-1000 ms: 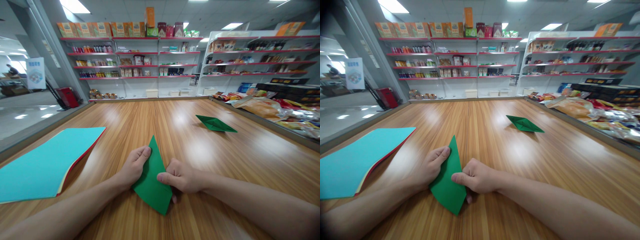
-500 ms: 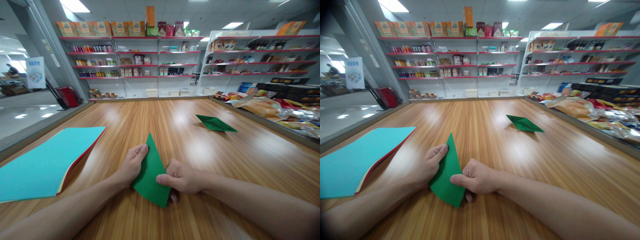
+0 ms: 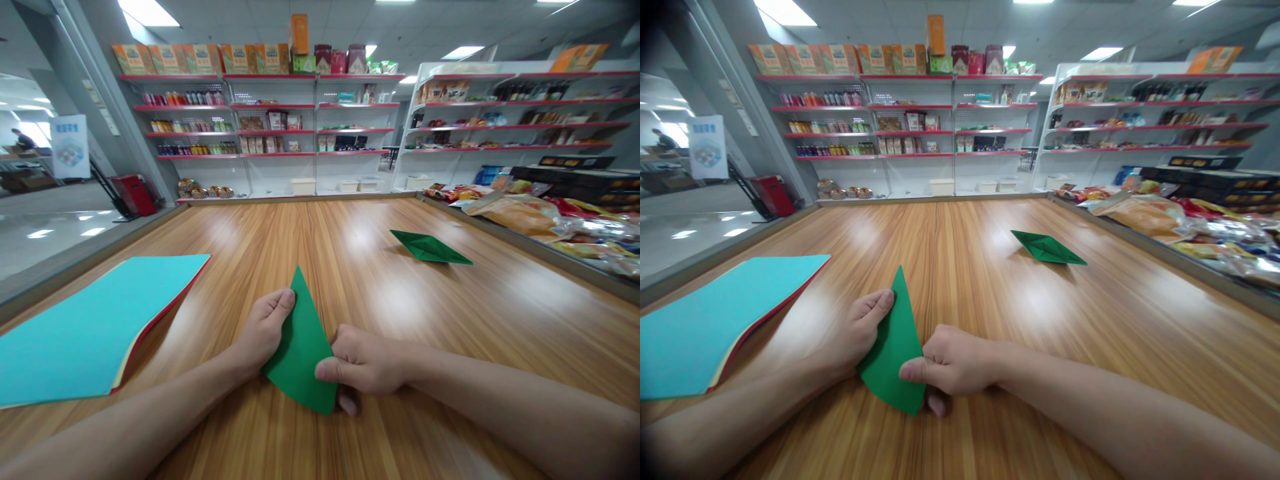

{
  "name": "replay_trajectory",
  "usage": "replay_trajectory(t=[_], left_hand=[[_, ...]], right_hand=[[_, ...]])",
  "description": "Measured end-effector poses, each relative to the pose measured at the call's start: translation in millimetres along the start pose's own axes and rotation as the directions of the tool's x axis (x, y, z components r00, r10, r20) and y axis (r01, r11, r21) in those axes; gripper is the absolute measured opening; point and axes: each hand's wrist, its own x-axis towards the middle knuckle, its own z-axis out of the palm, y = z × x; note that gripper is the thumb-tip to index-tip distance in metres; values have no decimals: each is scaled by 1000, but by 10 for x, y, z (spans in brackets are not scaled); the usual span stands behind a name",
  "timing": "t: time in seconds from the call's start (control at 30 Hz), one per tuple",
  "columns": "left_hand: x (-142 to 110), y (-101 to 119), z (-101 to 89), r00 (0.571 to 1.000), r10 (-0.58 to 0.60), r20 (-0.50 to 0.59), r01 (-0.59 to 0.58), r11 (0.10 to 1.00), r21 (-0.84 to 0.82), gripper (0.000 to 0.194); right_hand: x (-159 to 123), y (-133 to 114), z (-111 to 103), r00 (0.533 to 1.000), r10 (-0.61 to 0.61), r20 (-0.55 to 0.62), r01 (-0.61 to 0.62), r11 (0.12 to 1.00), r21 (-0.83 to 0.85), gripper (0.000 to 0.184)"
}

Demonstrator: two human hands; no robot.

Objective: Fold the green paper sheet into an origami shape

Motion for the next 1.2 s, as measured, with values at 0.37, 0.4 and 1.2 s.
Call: replay_trajectory(t=[0.37, 0.4, 1.2], left_hand=[[25, -26, 7, 999, 39, 33, -42, 993, 114, 49], [25, -26, 7, 998, 45, 32, -48, 993, 112, 49], [21, -70, 69, 929, 31, 368, -81, 990, 119, 49]], right_hand=[[24, -52, 47, 987, -160, 9, 159, 976, -146, 78], [24, -54, 60, 987, -161, -3, 158, 975, -153, 77], [-59, 30, 21, 997, 32, -68, -12, 961, 275, 68]])
